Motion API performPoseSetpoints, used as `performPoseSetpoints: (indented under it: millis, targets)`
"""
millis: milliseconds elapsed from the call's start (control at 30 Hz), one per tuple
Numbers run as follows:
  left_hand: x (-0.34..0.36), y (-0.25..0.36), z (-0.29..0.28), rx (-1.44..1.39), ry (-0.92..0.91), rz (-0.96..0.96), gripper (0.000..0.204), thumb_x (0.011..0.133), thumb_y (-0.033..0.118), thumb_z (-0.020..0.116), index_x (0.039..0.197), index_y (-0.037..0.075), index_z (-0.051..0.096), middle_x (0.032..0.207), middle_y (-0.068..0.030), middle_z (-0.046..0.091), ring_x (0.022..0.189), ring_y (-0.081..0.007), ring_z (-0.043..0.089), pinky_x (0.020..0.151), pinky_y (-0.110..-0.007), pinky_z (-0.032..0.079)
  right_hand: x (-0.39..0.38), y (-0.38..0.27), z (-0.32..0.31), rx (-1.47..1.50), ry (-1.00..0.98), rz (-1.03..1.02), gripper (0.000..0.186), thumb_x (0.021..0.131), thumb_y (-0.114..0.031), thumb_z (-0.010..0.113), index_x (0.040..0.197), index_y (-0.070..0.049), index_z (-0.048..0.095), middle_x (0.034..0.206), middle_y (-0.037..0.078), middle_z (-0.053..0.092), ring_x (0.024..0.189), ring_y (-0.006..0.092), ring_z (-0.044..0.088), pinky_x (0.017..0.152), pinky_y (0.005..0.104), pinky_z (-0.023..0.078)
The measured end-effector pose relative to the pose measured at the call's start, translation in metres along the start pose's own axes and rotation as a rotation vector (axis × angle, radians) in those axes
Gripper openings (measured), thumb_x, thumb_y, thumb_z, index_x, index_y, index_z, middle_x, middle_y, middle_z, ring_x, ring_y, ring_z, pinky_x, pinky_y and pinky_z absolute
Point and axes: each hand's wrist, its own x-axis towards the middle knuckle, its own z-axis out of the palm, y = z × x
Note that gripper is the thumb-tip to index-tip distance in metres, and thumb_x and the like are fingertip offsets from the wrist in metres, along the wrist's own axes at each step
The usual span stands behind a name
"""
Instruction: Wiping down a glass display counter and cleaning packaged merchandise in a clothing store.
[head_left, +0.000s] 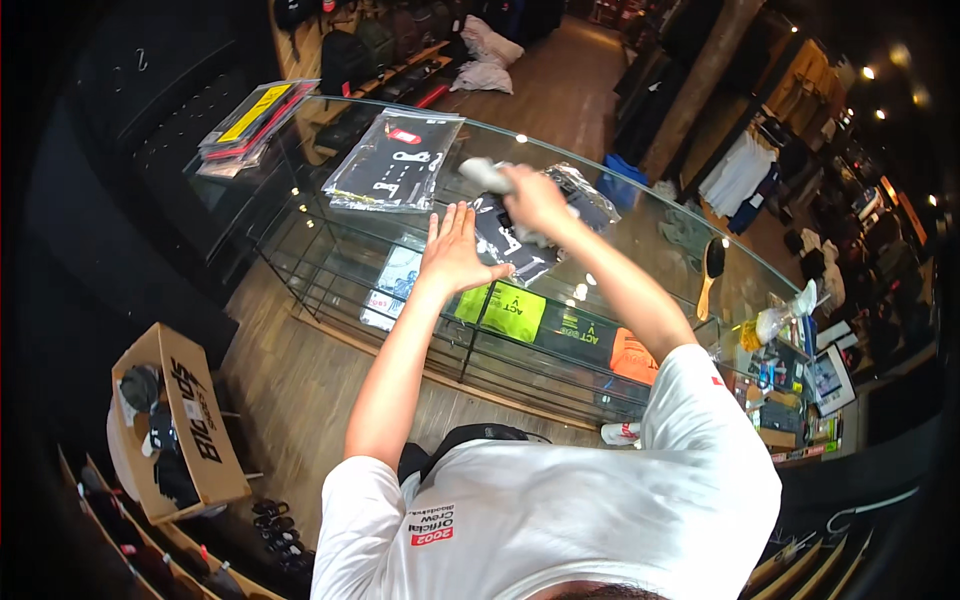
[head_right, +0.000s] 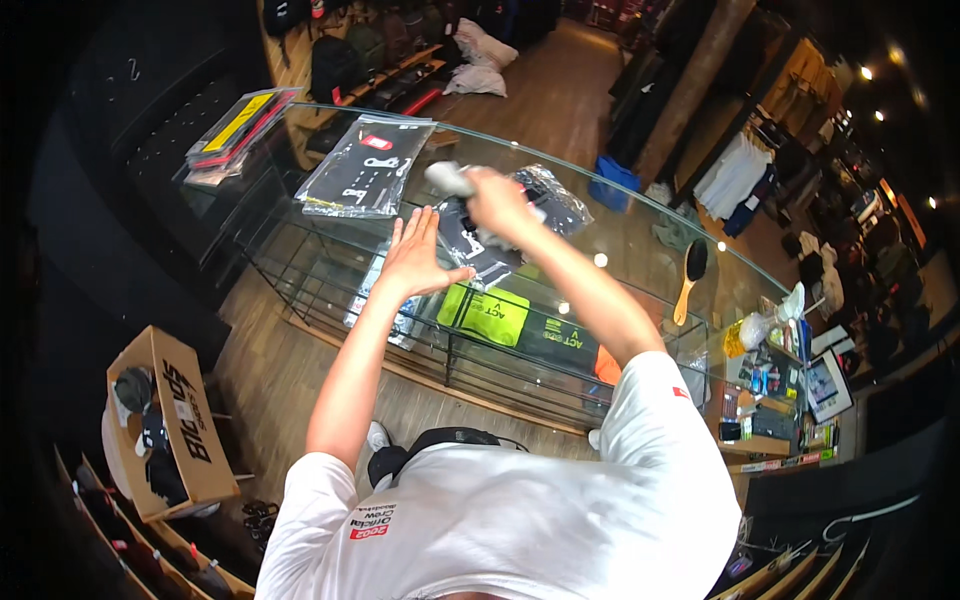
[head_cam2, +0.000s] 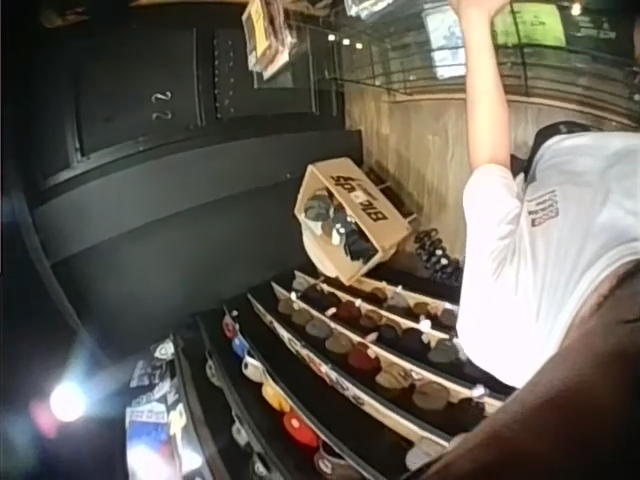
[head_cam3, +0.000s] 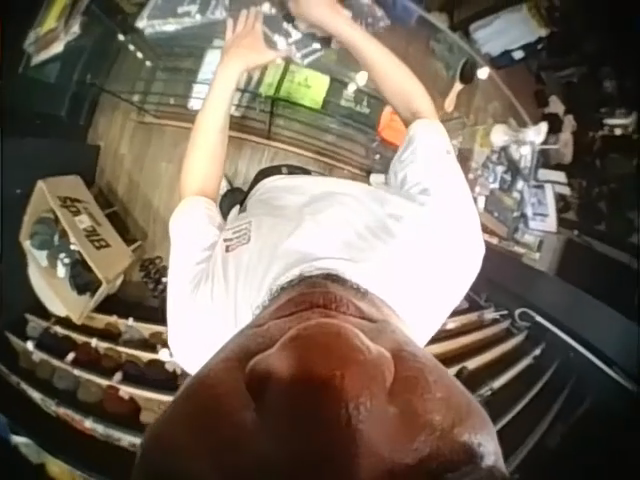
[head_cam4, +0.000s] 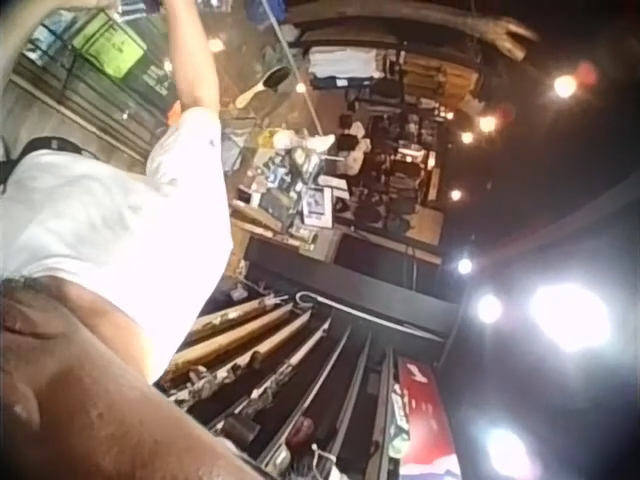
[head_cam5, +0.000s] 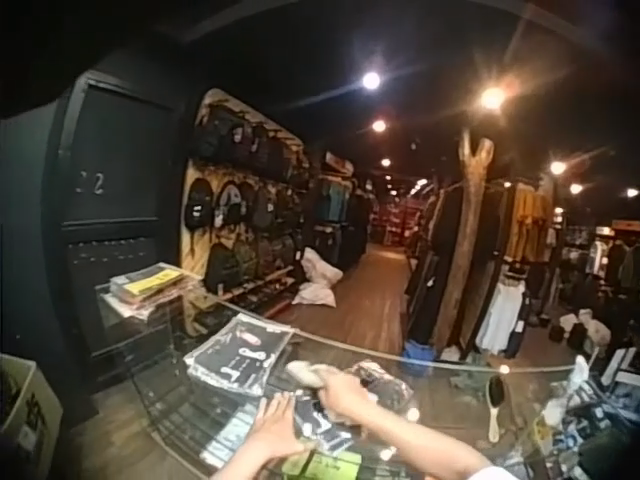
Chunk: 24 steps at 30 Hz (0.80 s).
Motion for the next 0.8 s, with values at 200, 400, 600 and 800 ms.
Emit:
performPoseSetpoints:
  millis: [200,400,600,800]
  targets:
    - [0.002,0.005,-0.002,0.038,-0.01,-0.007,0.13,0.07,0.077,0.069,0.156,-0.008,0.022,0.165,-0.0235,0.021,0.156,-0.0333,0.011,0.128,-0.045,0.004,-0.029,-0.035,-0.007,0.023,-0.079,-0.022,0.05,0.076,-0.008,0.067,0.126,-0.013,0.062,0.118,0.022,0.063,0.096,0.0434,0.068,0.083,0.0512,0.057]
    - [-0.001,0.008,0.002,0.048,0.042,0.02,0.121,0.073,0.082,0.062,0.16,0.007,0.026,0.166,-0.0255,0.017,0.156,-0.0353,0.011,0.127,-0.048,0.004,-0.009,0.103,-0.025,-0.287,0.082,0.332,0.048,0.081,-0.007,0.065,0.129,-0.013,0.06,0.117,0.019,0.063,0.099,0.0391,0.068,0.082,0.0503,0.057]
    - [-0.006,-0.004,0.008,0.103,0.012,0.051,0.105,0.077,0.081,0.058,0.151,0.007,0.047,0.165,-0.0293,0.013,0.156,-0.0389,0.004,0.126,-0.052,0.0,-0.087,-0.045,-0.043,0.095,-0.145,-0.147,0.057,0.076,-0.011,0.072,0.131,-0.017,0.06,0.118,0.018,0.063,0.101,0.0394,0.067,0.087,0.0483,0.057]
    - [-0.002,0.008,-0.005,0.079,0.027,0.123,0.096,0.083,0.07,0.061,0.155,0.01,0.04,0.165,-0.0288,0.016,0.156,-0.0425,0.006,0.124,-0.056,-0.001,-0.103,0.06,-0.072,-0.25,0.057,0.414,0.05,0.078,-0.012,0.072,0.127,-0.01,0.064,0.123,0.017,0.065,0.109,0.0365,0.066,0.094,0.0457,0.055]
